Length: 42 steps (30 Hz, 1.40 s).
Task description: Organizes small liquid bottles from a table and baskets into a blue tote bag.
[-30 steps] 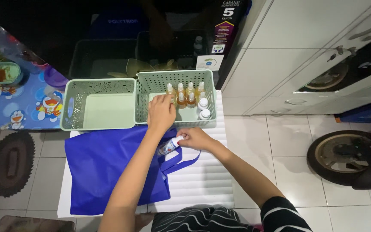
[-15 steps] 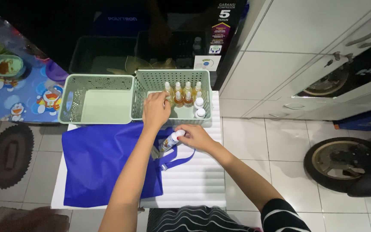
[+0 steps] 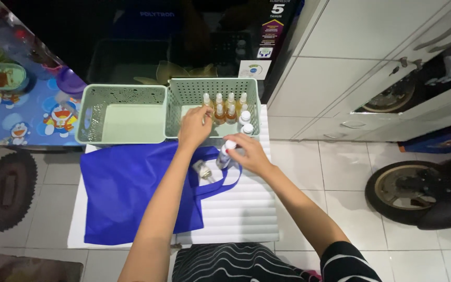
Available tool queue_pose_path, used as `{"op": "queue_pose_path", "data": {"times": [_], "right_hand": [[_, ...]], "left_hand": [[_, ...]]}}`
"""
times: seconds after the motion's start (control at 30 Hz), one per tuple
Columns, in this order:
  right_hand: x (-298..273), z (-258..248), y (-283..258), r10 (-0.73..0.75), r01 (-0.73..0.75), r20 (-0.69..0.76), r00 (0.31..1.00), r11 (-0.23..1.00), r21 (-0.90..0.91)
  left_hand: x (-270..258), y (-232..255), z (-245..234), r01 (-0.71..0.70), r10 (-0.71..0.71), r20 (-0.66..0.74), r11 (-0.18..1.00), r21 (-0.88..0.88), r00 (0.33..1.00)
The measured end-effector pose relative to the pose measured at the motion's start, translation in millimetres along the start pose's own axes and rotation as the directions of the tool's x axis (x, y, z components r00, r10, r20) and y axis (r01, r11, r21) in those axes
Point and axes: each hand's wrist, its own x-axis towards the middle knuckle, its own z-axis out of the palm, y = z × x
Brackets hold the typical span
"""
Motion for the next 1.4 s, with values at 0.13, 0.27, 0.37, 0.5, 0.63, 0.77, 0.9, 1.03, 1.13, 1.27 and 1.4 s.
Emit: {"op": "queue_pose_path", "data": {"times": [0.13,0.27,0.37,0.5,0.63,0.77,0.9,1.03,1.13,1.27,1.4], "right_hand": [[10.3,-1.6,-8.0,0.033,-0.031,-0.075,0.997,0.999,0.029],[21.3,-1.5,-13.1,0.085,-0.074,-0.19,0.978,0.995,0.061],[30.4,-5.5,-20.7,0.084,-0.067,-0.244,0.966,0.995,0.075],[44.2,-11.5,-27.3,0.05,-0.043,-0.325,0.944,0.999,0.03],[55.0,-15.4,-29.3,0.07,-0.057,-0.369,0.927,0.997,0.047],[66.7,-20.3,-30.4,0.061,-0.042,-0.427,0.902,0.998,0.053],[76.7,-20.3,-26.3,0.039,-0.037,-0.468,0.883,0.999,0.013],[80.8,-14.4,-14.7,-0.016,-0.032,-0.47,0.882,0.995,-0.095],[83.0,-8.3,-2.0,-0.035,-0.048,-0.455,0.89,0.984,-0.169],[82.9,0.0,8.7,-0.015,-0.081,-0.44,0.898,0.977,-0.198],[81.7,3.8,20.3,-0.024,-0.083,-0.418,0.908,0.968,-0.236]], "left_hand": [[0.9,-10.9,2.8,-0.026,0.028,0.038,0.999,-0.035,0.999],[-0.7,-11.6,-1.0,-0.029,0.037,0.087,0.995,-0.091,0.995],[-3.3,-13.5,-0.8,-0.035,0.046,0.112,0.994,-0.1,0.993],[-3.0,-16.0,0.7,-0.04,0.055,0.14,0.994,-0.106,0.989],[-2.8,-15.8,-2.7,-0.036,0.063,0.169,0.986,-0.16,0.984],[-0.7,-16.6,-3.0,0.005,0.029,0.228,0.989,-0.15,0.973],[2.9,-21.5,2.5,0.148,-0.08,0.334,0.972,-0.182,0.939],[8.0,-35.7,16.1,0.123,-0.049,0.367,0.976,-0.181,0.929],[11.0,-36.1,15.6,0.154,-0.102,0.443,0.985,-0.083,0.891],[12.4,-41.9,20.2,0.169,-0.112,0.477,0.983,-0.078,0.872],[13.1,-53.1,31.7,0.164,-0.11,0.483,0.984,-0.071,0.869]]}}
